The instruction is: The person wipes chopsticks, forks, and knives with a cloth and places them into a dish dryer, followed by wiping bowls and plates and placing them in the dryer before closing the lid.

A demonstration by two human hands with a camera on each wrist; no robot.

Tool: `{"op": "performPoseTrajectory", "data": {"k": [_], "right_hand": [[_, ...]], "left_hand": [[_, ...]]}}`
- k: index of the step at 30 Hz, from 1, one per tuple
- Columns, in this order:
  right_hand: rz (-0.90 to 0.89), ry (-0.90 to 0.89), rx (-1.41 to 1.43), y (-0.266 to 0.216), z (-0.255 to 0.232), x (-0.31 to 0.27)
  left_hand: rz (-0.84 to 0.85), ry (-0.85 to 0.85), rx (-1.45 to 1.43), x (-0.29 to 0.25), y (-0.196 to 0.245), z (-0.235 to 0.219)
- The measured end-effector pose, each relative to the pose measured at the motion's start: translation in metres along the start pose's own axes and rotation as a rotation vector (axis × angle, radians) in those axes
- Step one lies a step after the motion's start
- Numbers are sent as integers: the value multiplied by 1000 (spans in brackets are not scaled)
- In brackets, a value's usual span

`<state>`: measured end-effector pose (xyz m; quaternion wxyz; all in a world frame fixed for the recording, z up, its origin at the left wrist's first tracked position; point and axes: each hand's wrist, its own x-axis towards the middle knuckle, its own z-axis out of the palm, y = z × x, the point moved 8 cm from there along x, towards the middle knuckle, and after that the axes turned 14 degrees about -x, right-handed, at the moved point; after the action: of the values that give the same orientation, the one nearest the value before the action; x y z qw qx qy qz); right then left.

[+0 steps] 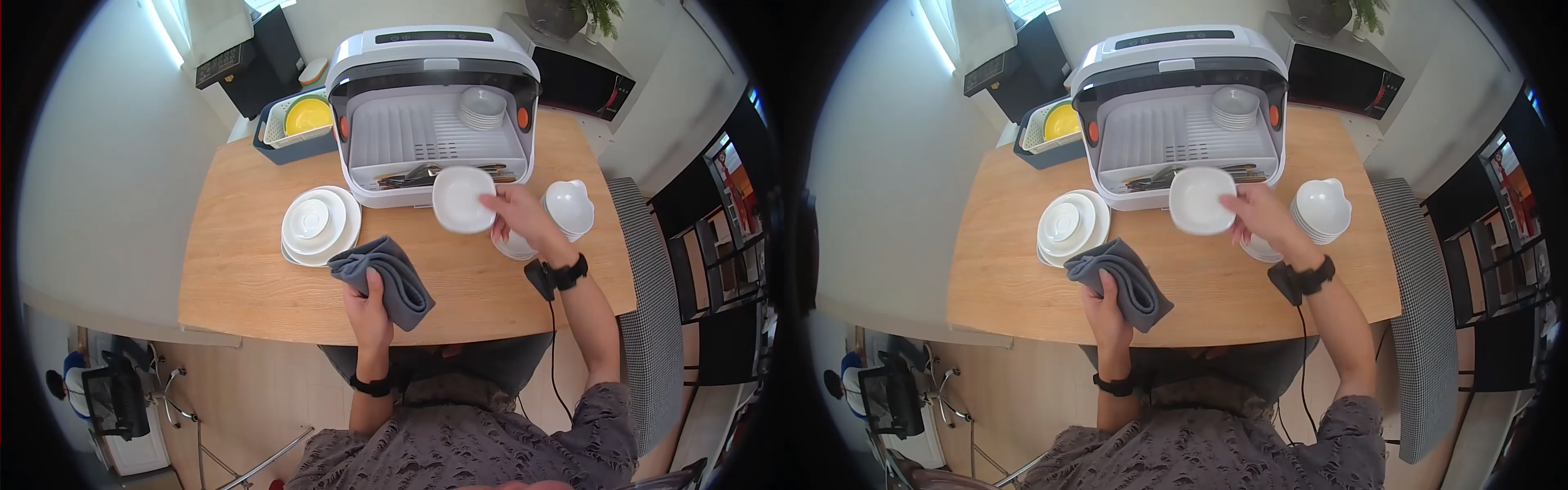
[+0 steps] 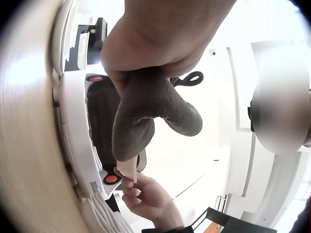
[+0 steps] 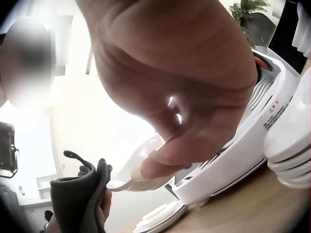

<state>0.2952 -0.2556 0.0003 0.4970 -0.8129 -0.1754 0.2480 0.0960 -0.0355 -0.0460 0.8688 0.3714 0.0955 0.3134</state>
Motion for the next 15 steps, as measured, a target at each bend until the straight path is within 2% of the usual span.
{"op": "performPoseTrajectory", "data": {"k": [2, 7, 8, 11, 15], "right_hand": [[120, 104, 28, 4, -33, 35], [154, 302, 323, 12, -87, 124], [151, 338, 375, 11, -96, 132], [152, 336, 334, -6, -99, 123], [115, 104, -85, -20, -73, 71]], "left_hand": [[-20, 4, -32, 0, -1, -2], [-22, 7, -16, -8, -3, -4], [-69, -33, -81, -9, -4, 0], [-132, -34, -119, -7, -11, -5], [-212, -36, -228, -5, -6, 5]]}}
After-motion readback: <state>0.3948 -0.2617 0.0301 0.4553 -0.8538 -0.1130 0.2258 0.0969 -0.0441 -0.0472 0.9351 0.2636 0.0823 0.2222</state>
